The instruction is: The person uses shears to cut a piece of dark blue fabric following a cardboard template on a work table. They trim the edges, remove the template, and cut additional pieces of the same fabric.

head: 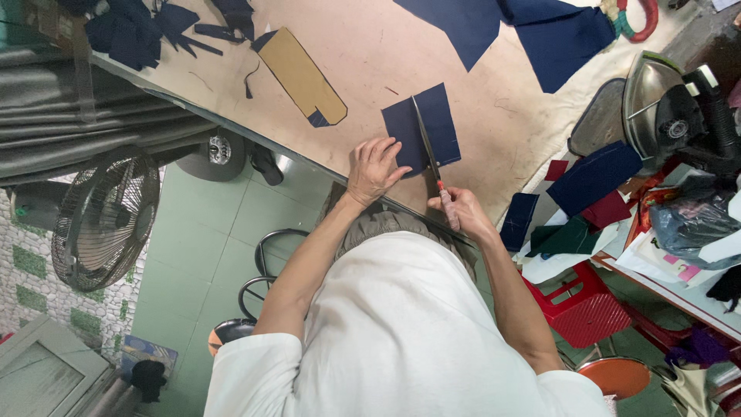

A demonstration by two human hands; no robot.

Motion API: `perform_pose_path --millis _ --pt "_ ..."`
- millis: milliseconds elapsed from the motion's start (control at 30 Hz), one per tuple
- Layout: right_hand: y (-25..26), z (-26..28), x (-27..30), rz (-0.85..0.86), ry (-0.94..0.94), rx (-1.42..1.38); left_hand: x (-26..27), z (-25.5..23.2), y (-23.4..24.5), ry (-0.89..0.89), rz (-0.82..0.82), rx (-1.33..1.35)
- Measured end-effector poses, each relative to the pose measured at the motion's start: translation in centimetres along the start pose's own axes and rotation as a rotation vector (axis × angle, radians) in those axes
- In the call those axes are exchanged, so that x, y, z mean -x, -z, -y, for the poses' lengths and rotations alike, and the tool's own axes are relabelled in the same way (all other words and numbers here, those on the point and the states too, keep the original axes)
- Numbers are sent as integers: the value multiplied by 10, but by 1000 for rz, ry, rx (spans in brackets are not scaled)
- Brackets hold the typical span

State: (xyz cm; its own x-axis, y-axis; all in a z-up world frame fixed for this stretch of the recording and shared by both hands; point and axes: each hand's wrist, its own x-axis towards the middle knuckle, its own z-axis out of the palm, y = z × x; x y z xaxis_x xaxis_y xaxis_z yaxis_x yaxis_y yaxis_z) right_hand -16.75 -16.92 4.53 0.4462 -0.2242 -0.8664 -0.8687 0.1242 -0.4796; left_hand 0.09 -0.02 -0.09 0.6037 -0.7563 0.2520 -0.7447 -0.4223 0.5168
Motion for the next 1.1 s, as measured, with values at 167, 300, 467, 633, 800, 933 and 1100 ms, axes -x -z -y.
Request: perform_pose_path --millis 167,300,467,633,800,933,1100 --pt "6 46 34 -46 -24 -56 -2 -1 3 -7 10 -13" --pt "9 22 23 10 -16 -108 0 -1 2 -5 11 -13" --pt "29 10 65 157 -65 -189 -1 -1 3 2 -1 8" --pt "35 -34 115 151 -166 -119 -7 -11 31 118 11 158" --pt "28 -78 116 231 -153 -33 25 -22 34 592 17 437" --pt "11 -85 98 268 -155 22 41 -34 19 1106 158 895" --pt "-27 -127 48 213 -101 19 32 -52 16 1147 238 1004"
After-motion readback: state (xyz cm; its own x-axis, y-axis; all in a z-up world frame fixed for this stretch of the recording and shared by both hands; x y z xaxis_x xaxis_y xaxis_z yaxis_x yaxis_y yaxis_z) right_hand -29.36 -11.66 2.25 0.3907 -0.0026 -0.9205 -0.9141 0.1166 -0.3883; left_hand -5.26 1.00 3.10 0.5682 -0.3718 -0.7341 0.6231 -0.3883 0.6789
